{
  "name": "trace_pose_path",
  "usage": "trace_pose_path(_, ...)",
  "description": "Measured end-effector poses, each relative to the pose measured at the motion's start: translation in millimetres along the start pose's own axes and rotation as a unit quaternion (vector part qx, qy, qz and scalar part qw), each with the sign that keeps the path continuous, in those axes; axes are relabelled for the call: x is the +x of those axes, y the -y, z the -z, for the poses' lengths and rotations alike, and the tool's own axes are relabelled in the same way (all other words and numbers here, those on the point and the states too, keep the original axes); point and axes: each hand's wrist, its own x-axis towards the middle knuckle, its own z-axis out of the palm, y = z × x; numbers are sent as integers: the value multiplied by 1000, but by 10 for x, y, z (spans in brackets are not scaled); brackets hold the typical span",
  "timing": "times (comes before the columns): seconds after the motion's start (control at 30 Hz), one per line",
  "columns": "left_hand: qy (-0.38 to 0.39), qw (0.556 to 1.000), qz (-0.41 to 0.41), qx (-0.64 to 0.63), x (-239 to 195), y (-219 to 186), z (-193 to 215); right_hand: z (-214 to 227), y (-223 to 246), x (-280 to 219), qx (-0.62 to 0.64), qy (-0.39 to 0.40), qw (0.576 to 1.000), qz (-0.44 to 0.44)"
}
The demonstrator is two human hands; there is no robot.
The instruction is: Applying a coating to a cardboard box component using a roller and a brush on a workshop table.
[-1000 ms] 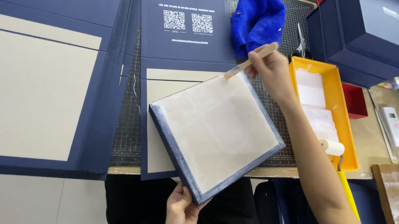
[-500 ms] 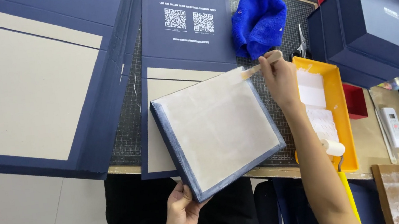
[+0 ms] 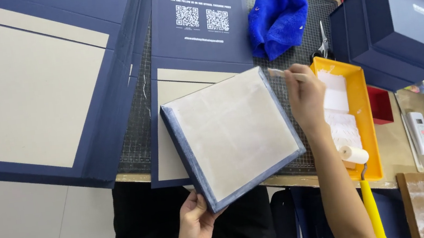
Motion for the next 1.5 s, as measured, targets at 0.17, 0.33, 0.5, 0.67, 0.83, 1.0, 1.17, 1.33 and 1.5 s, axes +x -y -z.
trace_pose_path(0.17,7,1000,6,3,-2,-29,-11,-325,-68,-129,-100,109,988,39)
trace_pose_path(0.33,2,1000,15,0,36,-33,-10,-86,338,155,175,-38,973,-144)
trace_pose_path(0.5,15,1000,15,-10,73,-6,38,-422,13,105,53,13,998,-36)
trace_pose_path(0.67,24,1000,6,-12,92,48,89,-168,135,57,99,-26,984,-143)
trace_pose_path(0.83,14,999,15,-25,100,28,59,-214,57,-283,7,58,992,-114)
trace_pose_path(1.0,33,999,0,-8,138,92,148,-26,33,-450,32,-14,993,-114)
trace_pose_path(1.17,40,999,-6,-9,168,106,165,-34,249,-511,55,43,981,-179)
trace_pose_path(1.33,30,999,-4,-15,139,87,119,-3,-50,-619,38,-1,996,-83)
trace_pose_path(1.5,34,999,-14,-8,167,127,168,164,405,-604,122,-20,968,-220)
